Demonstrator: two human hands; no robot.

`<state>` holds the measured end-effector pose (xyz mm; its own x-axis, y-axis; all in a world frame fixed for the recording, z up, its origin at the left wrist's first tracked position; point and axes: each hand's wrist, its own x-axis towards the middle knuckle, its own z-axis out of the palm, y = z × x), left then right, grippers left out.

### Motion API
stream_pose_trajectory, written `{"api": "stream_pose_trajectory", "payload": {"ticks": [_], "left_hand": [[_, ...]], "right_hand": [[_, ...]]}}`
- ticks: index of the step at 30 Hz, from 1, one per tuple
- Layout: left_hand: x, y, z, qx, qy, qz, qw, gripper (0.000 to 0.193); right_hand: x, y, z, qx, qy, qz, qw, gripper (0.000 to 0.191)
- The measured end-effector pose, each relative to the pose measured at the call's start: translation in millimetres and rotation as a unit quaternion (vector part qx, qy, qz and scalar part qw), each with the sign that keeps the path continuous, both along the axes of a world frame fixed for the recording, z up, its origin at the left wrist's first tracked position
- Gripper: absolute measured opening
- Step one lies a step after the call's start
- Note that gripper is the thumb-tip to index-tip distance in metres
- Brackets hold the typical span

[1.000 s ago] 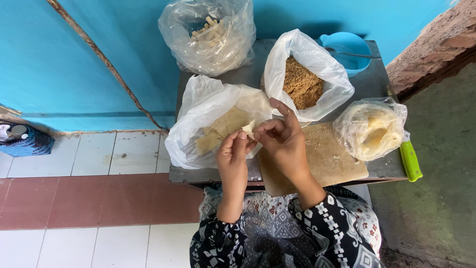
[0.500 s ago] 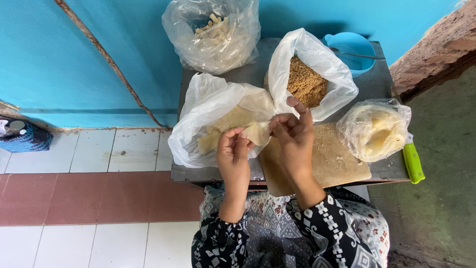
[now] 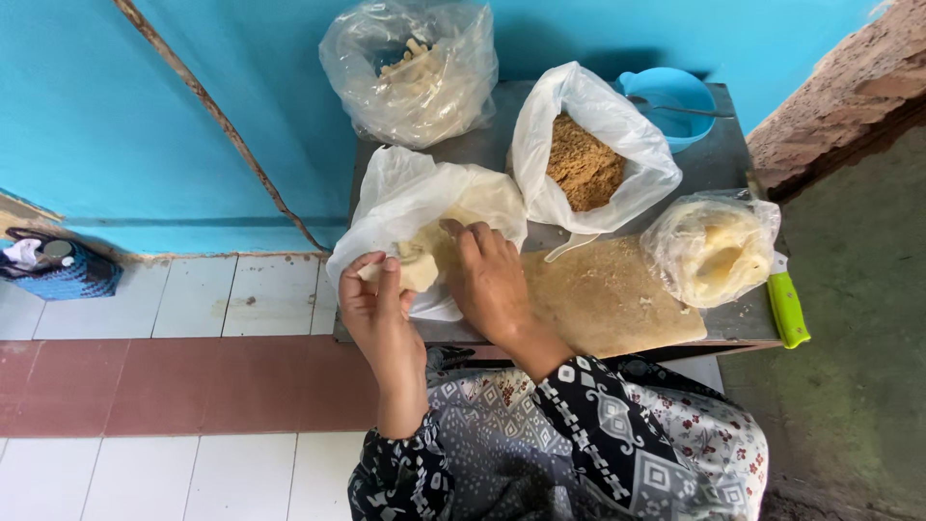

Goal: The person sits at a small table folding thin dough wrappers around spoonfuls of brown filling, pressing the edges to seal each parcel and placing finished parcels into a plastic bag. Midway, the person holds a plastic bag while another person scoops brown filling from a large container into it, then returns to folding and filling more wrappers.

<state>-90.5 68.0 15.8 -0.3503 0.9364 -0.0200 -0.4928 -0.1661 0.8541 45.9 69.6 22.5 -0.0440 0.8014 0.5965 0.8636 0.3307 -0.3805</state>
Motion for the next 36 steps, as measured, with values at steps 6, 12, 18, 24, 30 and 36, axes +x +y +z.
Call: {"api": "stream_pose_trajectory", "payload": {"ticks": [6,12,18,24,30,36], "left_hand": [[37,-11,-19,0.044,-0.010,-0.117,0.992,0.017],[101,-27,-40,0.058,0.152,-0.254,0.953,0.020],[106,-40,-42,0.155,0.424,-0.160,0.878,0.038],[101,-40,-39,0.168,0.591,-0.122,0.780,0.044],[95,-41,-35,0.177,0.654,-0.074,0.731,0.046],[87,-36,-40,0.109,0.559,-0.170,0.804,0.042]], "right_hand": [[31,-21,8,-0.200,0.616,0.047,0.760,0.058],[110,-69,-18,-0.150,0.725,0.052,0.670,0.075],[123,-73,-34,-0.087,0.445,-0.021,0.891,0.079],[139,-100,-23,-0.059,0.118,-0.196,0.972,0.062],[190,-106,-25,-0.167,-0.059,-0.290,0.940,0.046],[190,-120,-38,-0.159,-0.107,-0.272,0.943,0.053]]}}
